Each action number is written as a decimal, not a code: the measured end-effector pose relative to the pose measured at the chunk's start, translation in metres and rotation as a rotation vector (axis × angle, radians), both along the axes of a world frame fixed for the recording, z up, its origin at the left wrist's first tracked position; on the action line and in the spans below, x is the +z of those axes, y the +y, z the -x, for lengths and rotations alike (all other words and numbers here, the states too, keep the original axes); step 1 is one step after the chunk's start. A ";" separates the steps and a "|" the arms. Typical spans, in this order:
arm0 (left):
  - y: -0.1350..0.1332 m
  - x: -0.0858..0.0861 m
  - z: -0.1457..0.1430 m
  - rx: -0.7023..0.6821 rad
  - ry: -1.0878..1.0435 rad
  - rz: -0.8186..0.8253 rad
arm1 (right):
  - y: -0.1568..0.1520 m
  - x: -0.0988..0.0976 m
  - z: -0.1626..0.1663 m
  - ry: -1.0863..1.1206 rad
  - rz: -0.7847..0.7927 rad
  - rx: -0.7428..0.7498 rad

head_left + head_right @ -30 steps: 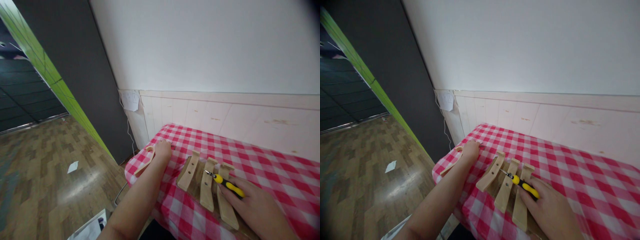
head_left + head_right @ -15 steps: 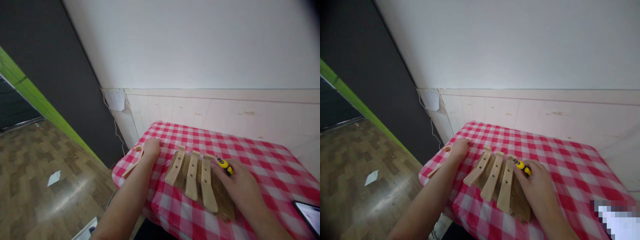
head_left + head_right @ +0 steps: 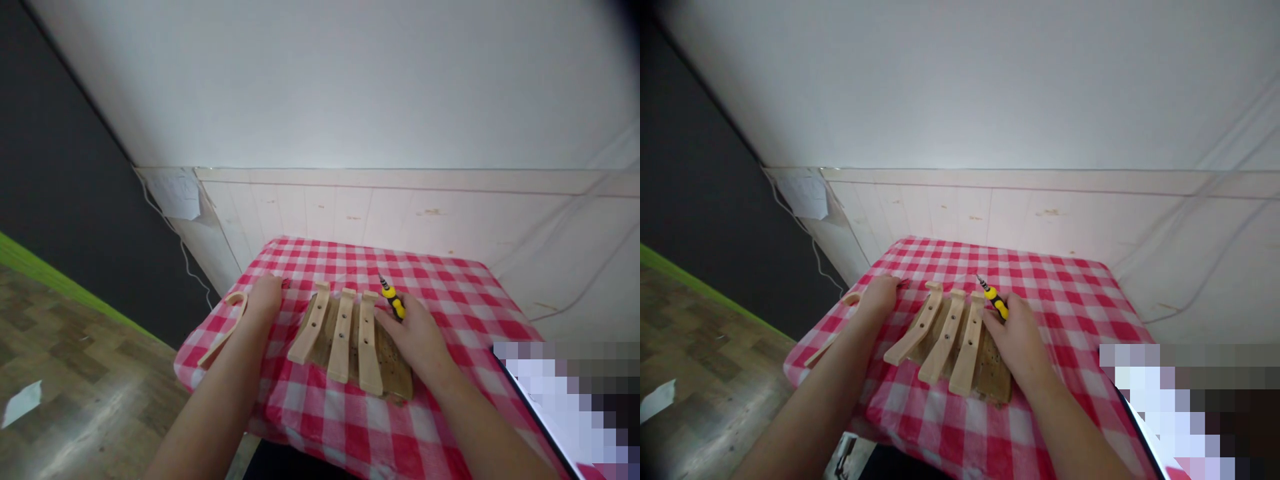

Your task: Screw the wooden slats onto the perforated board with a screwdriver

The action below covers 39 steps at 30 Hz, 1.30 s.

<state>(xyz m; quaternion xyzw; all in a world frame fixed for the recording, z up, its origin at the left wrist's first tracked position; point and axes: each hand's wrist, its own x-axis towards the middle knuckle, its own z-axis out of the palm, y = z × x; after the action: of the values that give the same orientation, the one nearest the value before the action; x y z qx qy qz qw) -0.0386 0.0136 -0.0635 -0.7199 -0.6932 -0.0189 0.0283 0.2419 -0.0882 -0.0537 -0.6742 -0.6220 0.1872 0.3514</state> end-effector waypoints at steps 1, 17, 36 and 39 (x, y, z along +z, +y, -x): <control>0.000 -0.001 0.000 -0.004 -0.007 -0.004 | 0.001 0.000 0.001 0.002 0.006 0.024; -0.004 0.001 0.007 -0.067 -0.165 -0.231 | 0.006 -0.006 0.002 0.033 0.017 0.151; -0.064 0.106 -0.066 -0.879 -0.712 -0.025 | 0.008 -0.009 0.007 0.139 -0.014 0.182; -0.059 0.118 -0.081 -0.993 -0.515 0.133 | 0.007 -0.009 0.007 0.182 -0.013 0.176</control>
<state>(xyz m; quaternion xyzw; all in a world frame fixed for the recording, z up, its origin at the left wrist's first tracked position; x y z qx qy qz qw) 0.0421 -0.0459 0.0543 -0.9322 -0.2555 -0.1614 -0.1993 0.2351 -0.0807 -0.0628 -0.5947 -0.6456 0.2737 0.3932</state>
